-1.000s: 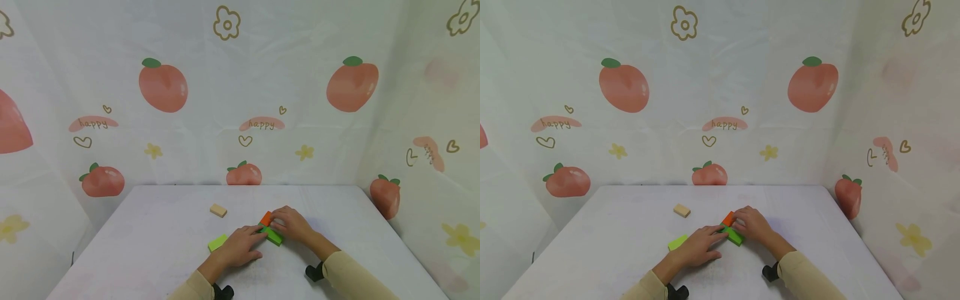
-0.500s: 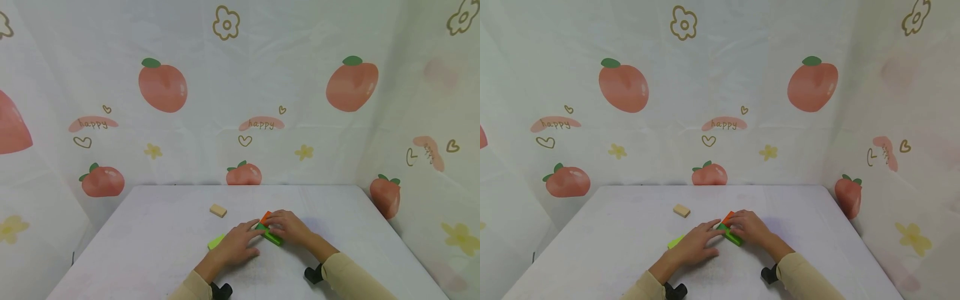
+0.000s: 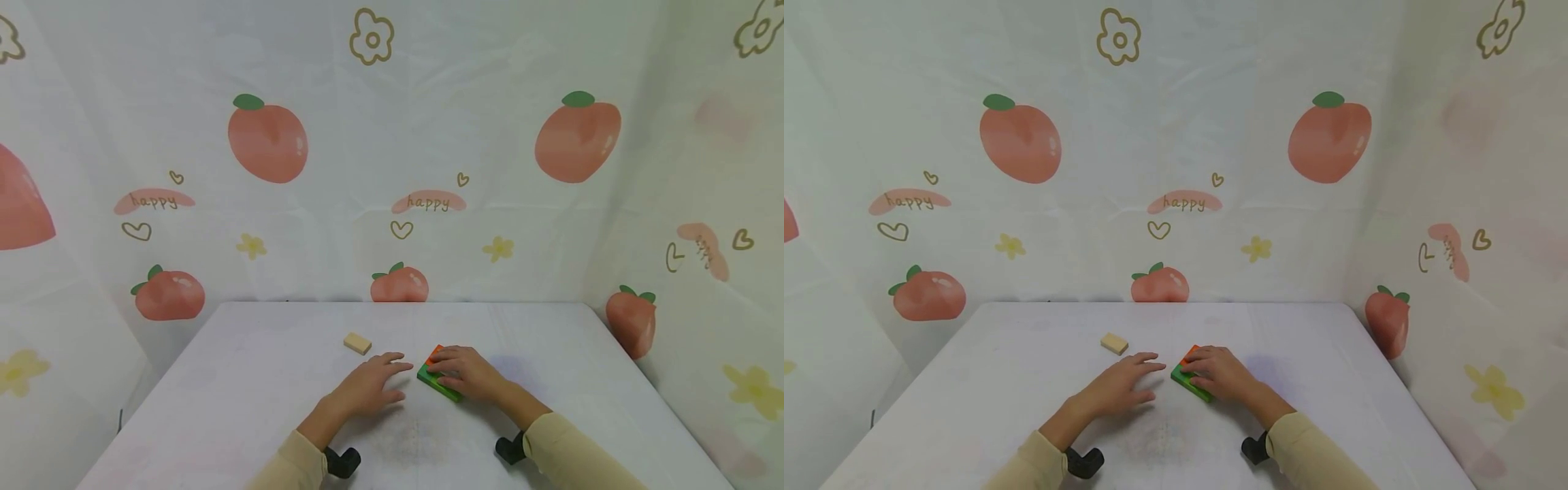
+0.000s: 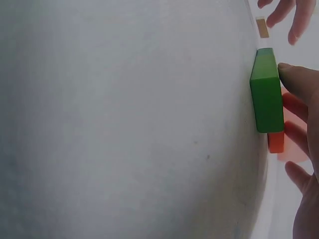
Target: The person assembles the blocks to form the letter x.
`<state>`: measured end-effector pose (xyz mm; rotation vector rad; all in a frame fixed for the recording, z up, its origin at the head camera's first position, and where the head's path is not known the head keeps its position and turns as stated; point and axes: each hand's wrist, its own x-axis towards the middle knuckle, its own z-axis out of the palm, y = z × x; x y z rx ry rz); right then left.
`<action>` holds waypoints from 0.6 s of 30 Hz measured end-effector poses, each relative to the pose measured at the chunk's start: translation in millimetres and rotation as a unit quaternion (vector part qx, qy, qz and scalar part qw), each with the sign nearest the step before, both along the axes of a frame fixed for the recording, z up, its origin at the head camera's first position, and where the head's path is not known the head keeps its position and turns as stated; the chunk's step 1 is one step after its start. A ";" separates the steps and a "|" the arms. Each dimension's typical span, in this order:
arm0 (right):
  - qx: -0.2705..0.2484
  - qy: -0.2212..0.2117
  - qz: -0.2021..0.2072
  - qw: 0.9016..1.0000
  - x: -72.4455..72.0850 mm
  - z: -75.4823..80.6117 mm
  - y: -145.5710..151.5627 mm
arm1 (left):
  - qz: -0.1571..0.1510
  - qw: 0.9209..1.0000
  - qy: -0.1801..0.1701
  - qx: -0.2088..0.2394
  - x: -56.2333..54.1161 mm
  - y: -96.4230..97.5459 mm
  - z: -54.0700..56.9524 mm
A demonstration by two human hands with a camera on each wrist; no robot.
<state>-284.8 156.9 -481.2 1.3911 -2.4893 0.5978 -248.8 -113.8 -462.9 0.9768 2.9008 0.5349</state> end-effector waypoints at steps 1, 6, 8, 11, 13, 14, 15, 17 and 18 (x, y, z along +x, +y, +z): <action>0.001 -0.002 -0.001 1.000 -0.1 -0.3 0.0 | 0.000 1.000 -0.002 -0.001 -0.5 -1.6 0.7; -0.002 -0.006 0.002 1.000 -1.4 -1.4 0.7 | -0.002 1.000 -0.006 -0.007 -3.1 -8.7 2.9; -0.003 -0.008 0.004 1.000 -1.8 -1.6 0.9 | -0.001 1.000 -0.007 -0.010 -3.6 -10.8 3.7; 0.003 -0.011 0.001 1.000 -2.1 -2.1 1.3 | 0.001 1.000 -0.008 -0.014 -4.0 -13.6 4.5; 0.006 -0.014 -0.001 1.000 -2.1 -2.5 1.4 | 0.003 1.000 -0.011 -0.018 -4.1 -15.5 5.4; 0.007 -0.014 -0.003 1.000 -2.1 -2.8 1.4 | 0.003 1.000 -0.012 -0.019 -4.5 -16.6 5.5; 0.008 -0.015 -0.003 1.000 -2.1 -3.2 1.5 | 0.002 1.000 -0.013 -0.019 -4.8 -17.6 5.7; 0.006 -0.018 -0.004 1.000 -1.8 -3.4 1.5 | 0.005 1.000 -0.017 -0.023 -5.4 -19.4 6.6; 0.006 -0.020 -0.005 1.000 -1.6 -3.7 1.5 | 0.004 1.000 -0.018 -0.023 -5.8 -20.6 6.8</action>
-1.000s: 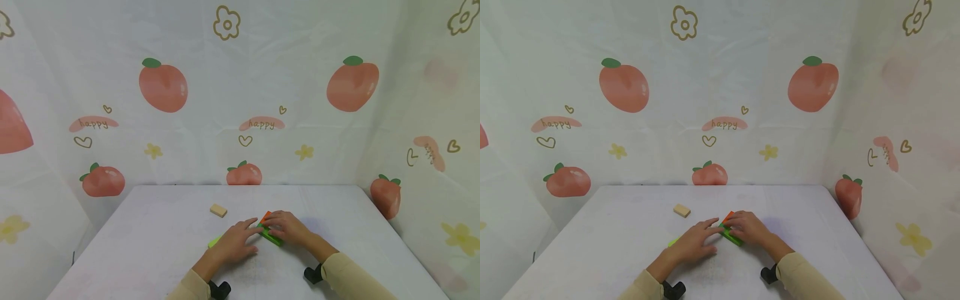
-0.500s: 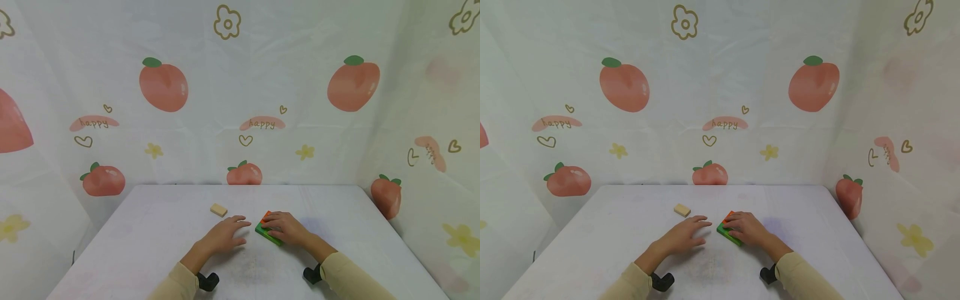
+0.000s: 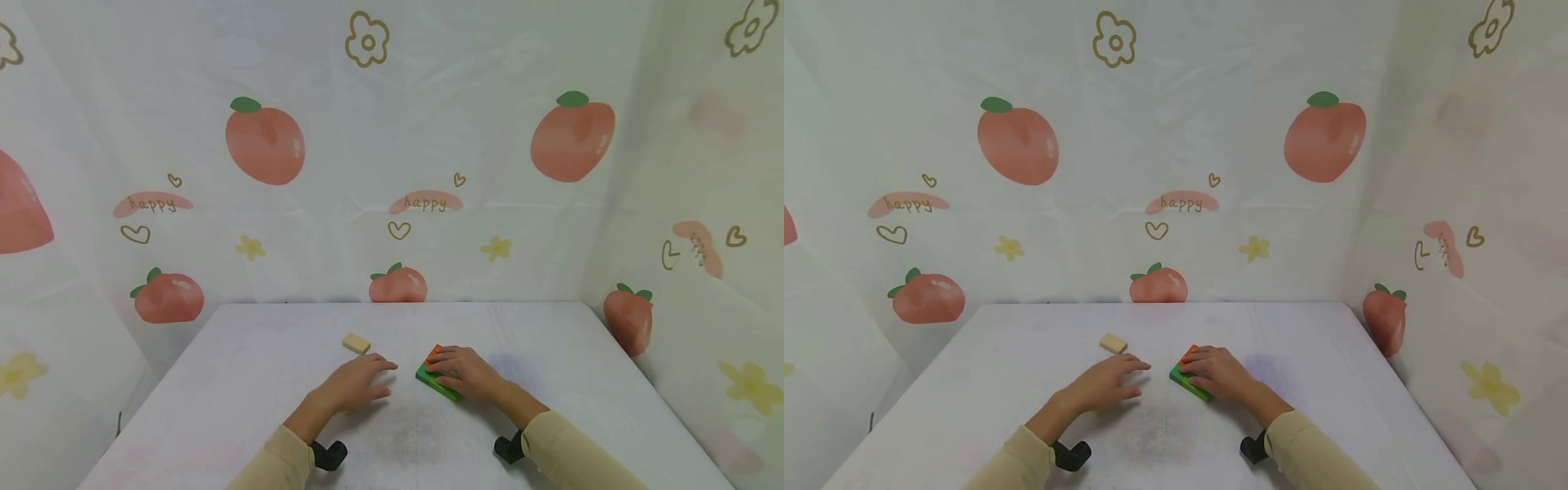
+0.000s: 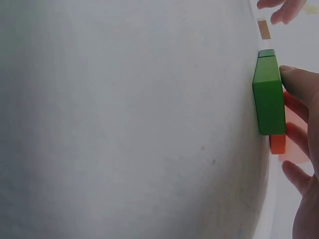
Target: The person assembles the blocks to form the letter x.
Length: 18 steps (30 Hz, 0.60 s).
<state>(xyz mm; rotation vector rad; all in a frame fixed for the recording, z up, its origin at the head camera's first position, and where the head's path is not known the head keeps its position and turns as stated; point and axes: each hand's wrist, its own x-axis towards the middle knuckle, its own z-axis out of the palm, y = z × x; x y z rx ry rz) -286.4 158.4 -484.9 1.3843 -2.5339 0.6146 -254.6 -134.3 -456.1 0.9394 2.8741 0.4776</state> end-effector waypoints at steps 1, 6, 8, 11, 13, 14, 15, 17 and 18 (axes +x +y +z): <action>0.000 -0.002 -0.001 1.000 0.1 -0.1 -0.3 | 0.001 1.000 0.000 -0.001 -0.2 -1.2 0.2; 0.002 -0.013 -0.008 1.000 0.8 -0.2 -0.7 | 0.007 1.000 -0.001 0.000 0.2 -6.2 2.0; 0.001 -0.014 -0.009 1.000 1.2 -0.1 -0.7 | 0.009 1.000 -0.001 -0.002 0.6 -7.6 1.8; -0.004 -0.017 -0.009 1.000 2.5 0.6 -0.8 | 0.008 1.000 0.000 -0.005 1.0 -9.8 1.3; -0.008 -0.019 -0.007 1.000 3.4 1.2 -0.6 | 0.008 1.000 -0.001 -0.007 1.9 -10.8 1.9; -0.011 -0.019 -0.005 1.000 3.8 1.5 -0.5 | 0.008 1.000 -0.003 -0.008 2.4 -11.2 2.5; -0.012 -0.018 -0.004 1.000 4.0 1.5 -0.4 | 0.009 1.000 -0.005 -0.009 2.8 -11.7 3.1; -0.015 -0.015 -0.001 1.000 4.2 1.5 -0.2 | 0.012 1.000 -0.011 -0.012 3.9 -12.5 4.7; -0.015 -0.013 0.000 1.000 4.0 1.3 -0.2 | 0.016 1.000 -0.015 -0.015 4.2 -13.0 4.8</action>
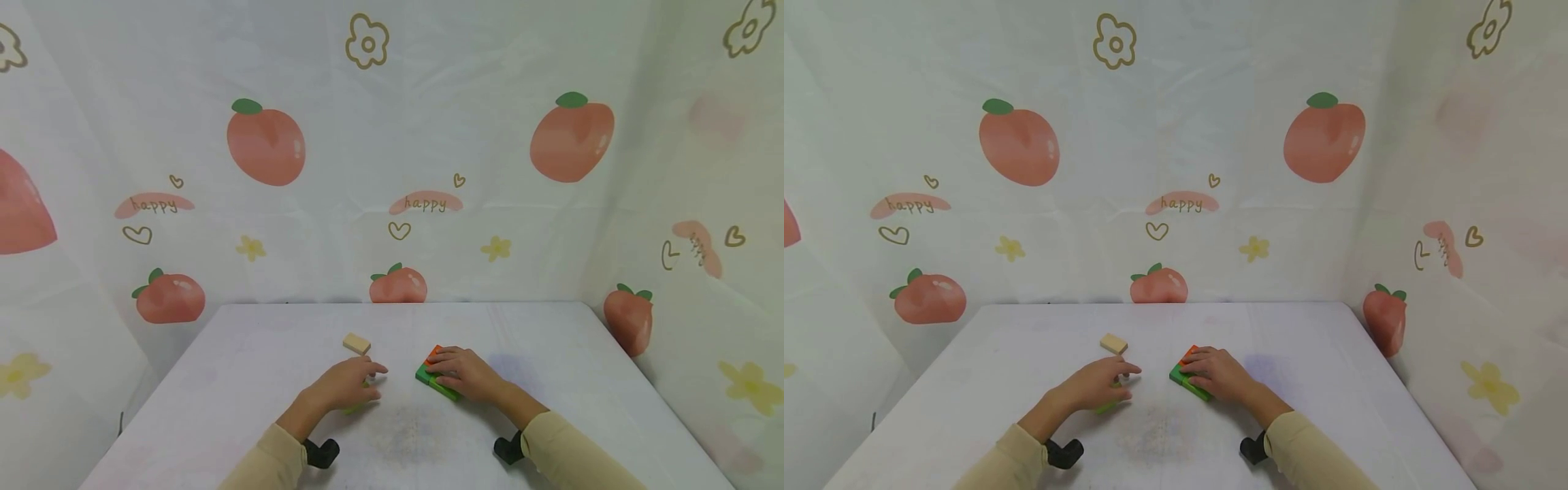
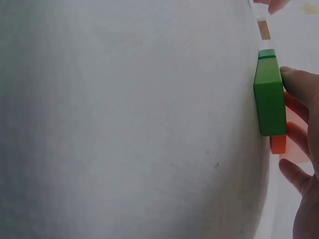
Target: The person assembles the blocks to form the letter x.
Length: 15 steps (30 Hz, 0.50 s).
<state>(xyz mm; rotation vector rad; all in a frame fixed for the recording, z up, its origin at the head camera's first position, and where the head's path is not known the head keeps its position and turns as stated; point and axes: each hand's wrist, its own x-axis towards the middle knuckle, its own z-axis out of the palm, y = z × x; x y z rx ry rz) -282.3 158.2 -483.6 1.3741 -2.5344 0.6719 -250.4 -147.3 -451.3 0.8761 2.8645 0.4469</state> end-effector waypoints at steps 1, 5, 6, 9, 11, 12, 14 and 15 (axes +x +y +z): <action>0.000 0.001 0.001 1.000 0.0 -0.2 0.1 | 0.002 1.000 -0.003 -0.002 0.1 -0.8 0.1; -0.001 0.004 0.004 1.000 -0.5 -1.2 0.1 | 0.009 1.000 -0.014 -0.006 -0.1 -3.7 -0.3; -0.001 0.005 0.005 1.000 -0.9 -1.6 0.0 | 0.011 1.000 -0.015 -0.007 -0.3 -4.4 -0.6; -0.004 0.008 0.008 1.000 -1.5 -2.4 -0.1 | 0.017 1.000 -0.018 -0.006 -0.4 -5.8 0.4; -0.009 0.007 0.011 1.000 -1.5 -2.6 0.1 | 0.023 0.999 -0.022 -0.006 -0.1 -6.7 0.8; -0.011 0.007 0.011 1.000 -1.6 -2.7 0.1 | 0.025 0.999 -0.023 -0.007 0.1 -7.2 1.0; -0.013 0.005 0.012 1.000 -1.6 -2.8 0.1 | 0.029 0.999 -0.028 -0.008 0.3 -7.8 0.8; -0.012 0.004 0.012 1.000 -1.6 -3.0 0.2 | 0.031 0.999 -0.030 -0.009 0.5 -8.2 0.5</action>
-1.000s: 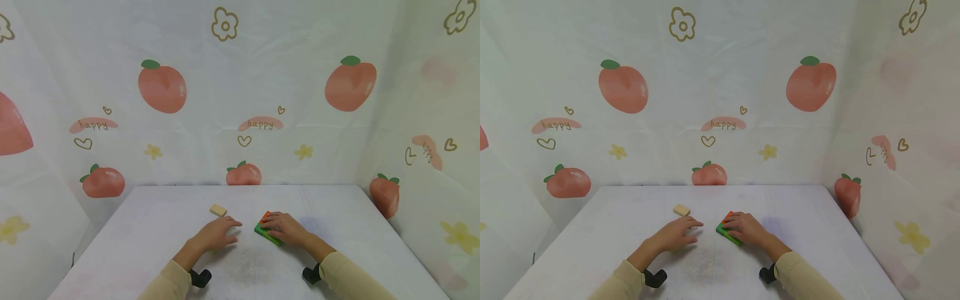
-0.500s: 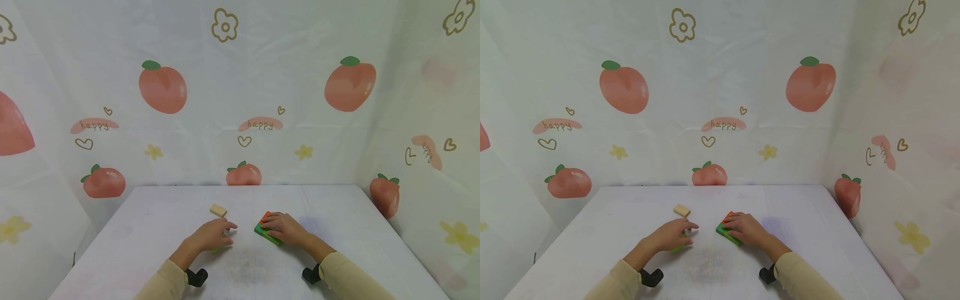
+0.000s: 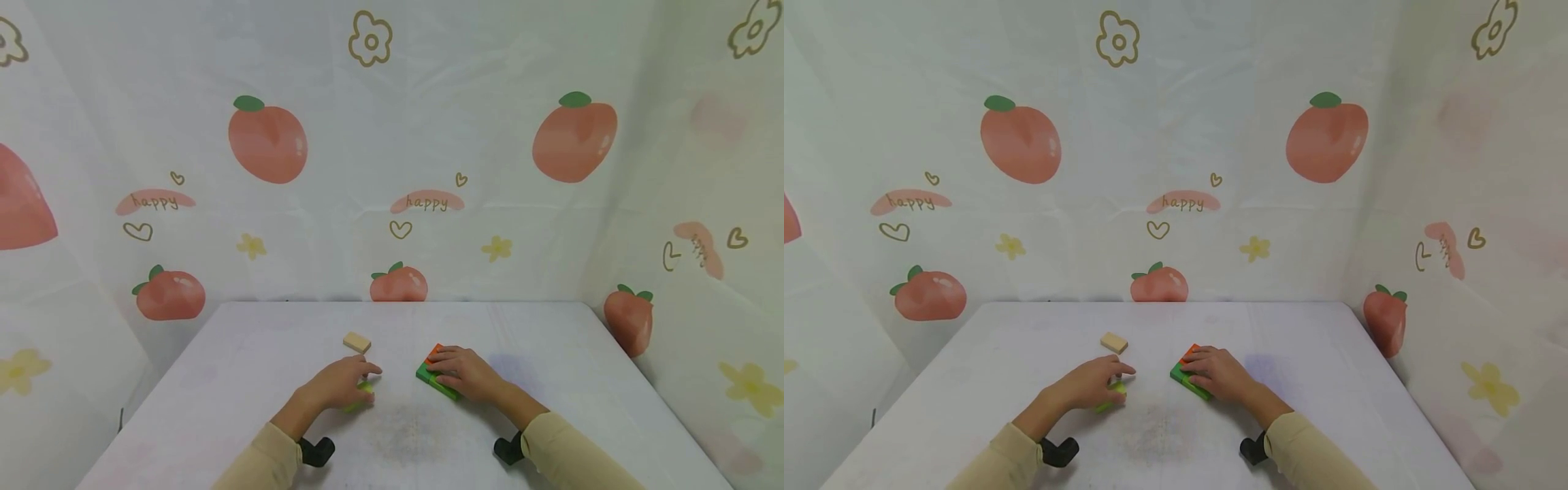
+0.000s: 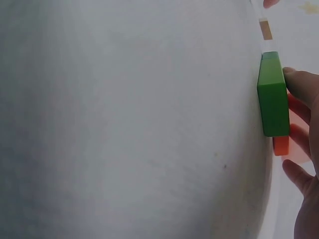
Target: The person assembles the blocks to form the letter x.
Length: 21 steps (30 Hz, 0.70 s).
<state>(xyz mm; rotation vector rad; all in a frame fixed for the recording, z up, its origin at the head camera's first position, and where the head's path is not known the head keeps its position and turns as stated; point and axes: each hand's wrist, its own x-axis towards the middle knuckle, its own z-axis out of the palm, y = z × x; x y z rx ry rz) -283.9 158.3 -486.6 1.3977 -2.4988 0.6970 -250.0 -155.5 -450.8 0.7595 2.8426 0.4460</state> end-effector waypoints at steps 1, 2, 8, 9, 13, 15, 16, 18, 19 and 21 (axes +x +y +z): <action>0.000 -0.001 -0.001 1.000 -0.1 -0.2 0.2 | 0.001 1.000 -0.002 -0.002 0.0 -0.2 -0.4; 0.001 -0.002 -0.002 1.000 -0.3 -0.4 0.4 | 0.001 1.000 -0.003 -0.005 0.2 -0.4 -0.5; 0.001 -0.006 -0.008 1.000 -0.4 -1.3 1.0 | 0.003 1.000 -0.010 -0.021 2.8 -1.3 0.9; 0.000 -0.007 -0.008 1.000 -0.3 -1.3 1.0 | 0.002 1.000 -0.010 -0.022 3.1 -1.6 1.2; -0.002 -0.015 -0.010 1.000 0.8 -0.1 0.6 | 0.001 1.000 -0.011 -0.022 4.0 -2.2 1.4; -0.001 -0.017 -0.013 1.000 1.2 0.7 0.3 | 0.001 1.000 -0.012 -0.018 3.8 -2.2 1.3; -0.001 -0.019 -0.014 1.000 1.4 1.2 0.1 | 0.001 1.000 -0.013 -0.015 3.6 -2.3 1.4; -0.001 -0.019 -0.015 1.000 1.4 1.5 0.0 | 0.000 1.000 -0.013 -0.012 2.9 -2.6 0.9; 0.001 -0.017 -0.016 1.000 1.4 1.4 -0.1 | -0.001 1.000 -0.013 -0.010 2.6 -2.7 0.9; 0.001 -0.018 -0.015 1.000 1.3 1.2 -0.2 | -0.004 1.000 -0.014 -0.008 2.2 -2.7 1.0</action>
